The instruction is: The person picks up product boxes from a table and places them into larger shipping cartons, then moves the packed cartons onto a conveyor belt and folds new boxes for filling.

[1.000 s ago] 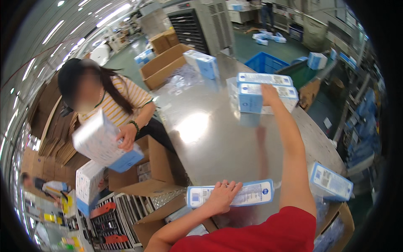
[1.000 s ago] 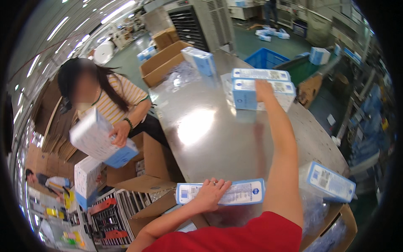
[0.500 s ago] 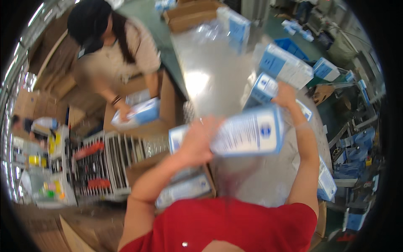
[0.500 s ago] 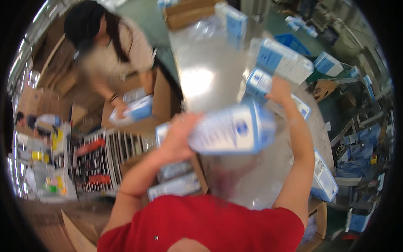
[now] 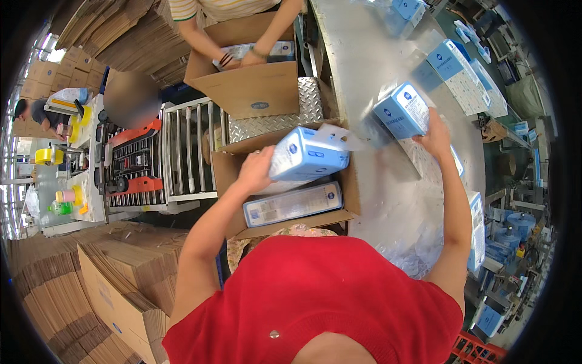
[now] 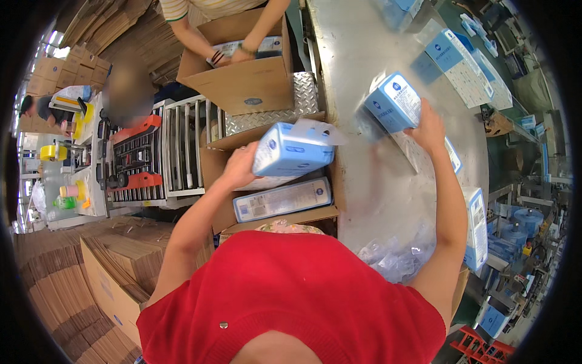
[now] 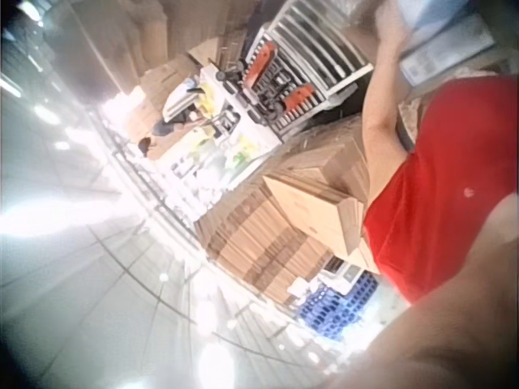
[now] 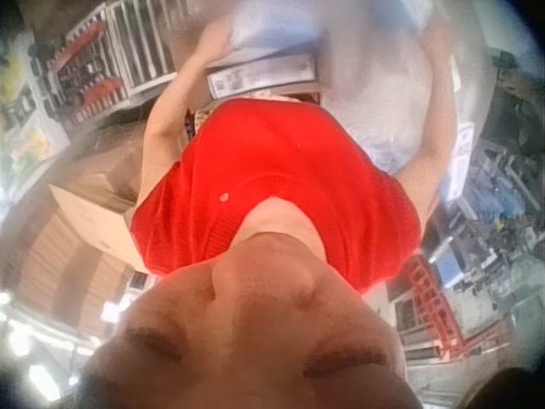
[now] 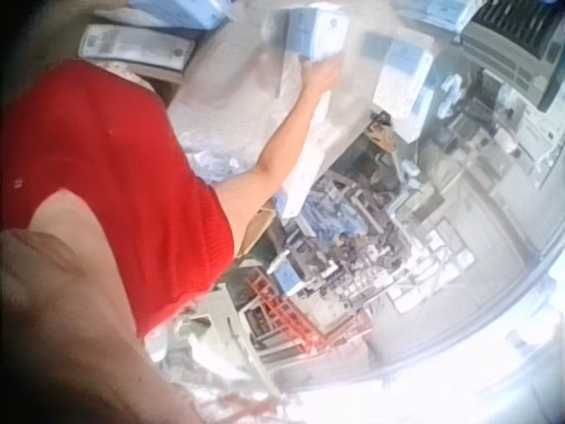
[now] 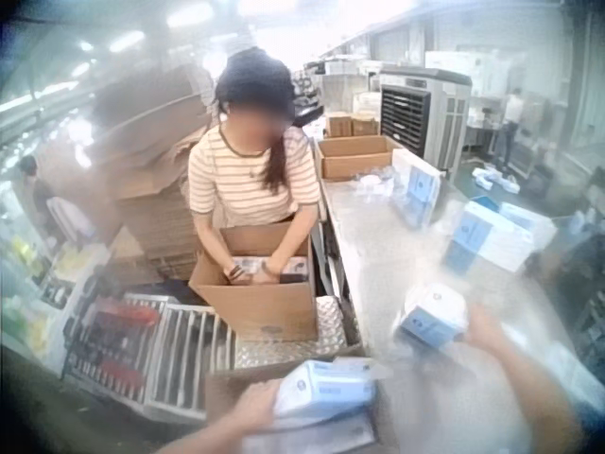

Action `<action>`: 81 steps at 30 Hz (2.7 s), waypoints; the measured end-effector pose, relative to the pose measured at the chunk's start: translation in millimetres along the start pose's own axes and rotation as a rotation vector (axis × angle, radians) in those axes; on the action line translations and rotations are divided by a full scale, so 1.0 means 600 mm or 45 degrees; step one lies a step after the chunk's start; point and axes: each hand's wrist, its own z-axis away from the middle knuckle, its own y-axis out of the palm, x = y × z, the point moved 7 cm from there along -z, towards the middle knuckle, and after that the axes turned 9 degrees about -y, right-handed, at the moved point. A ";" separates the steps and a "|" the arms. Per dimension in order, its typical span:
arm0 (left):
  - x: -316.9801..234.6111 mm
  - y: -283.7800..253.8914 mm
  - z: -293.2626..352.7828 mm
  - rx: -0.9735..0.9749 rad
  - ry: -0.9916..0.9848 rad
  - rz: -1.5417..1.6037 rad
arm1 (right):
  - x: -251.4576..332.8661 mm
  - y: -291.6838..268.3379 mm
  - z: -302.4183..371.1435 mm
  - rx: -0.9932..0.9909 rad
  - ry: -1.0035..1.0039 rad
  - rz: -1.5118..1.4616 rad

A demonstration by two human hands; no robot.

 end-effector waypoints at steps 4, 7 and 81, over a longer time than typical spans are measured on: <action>-0.009 0.043 0.008 -0.020 0.085 -0.249 | 0.142 -0.123 0.028 -0.284 -0.183 -0.196; -0.024 0.018 0.008 -0.061 0.095 -0.296 | 0.265 -0.225 0.046 -0.392 -0.294 -0.413; 0.112 -0.292 0.037 -0.292 0.187 -0.458 | 0.391 0.175 0.208 0.032 -0.235 -1.163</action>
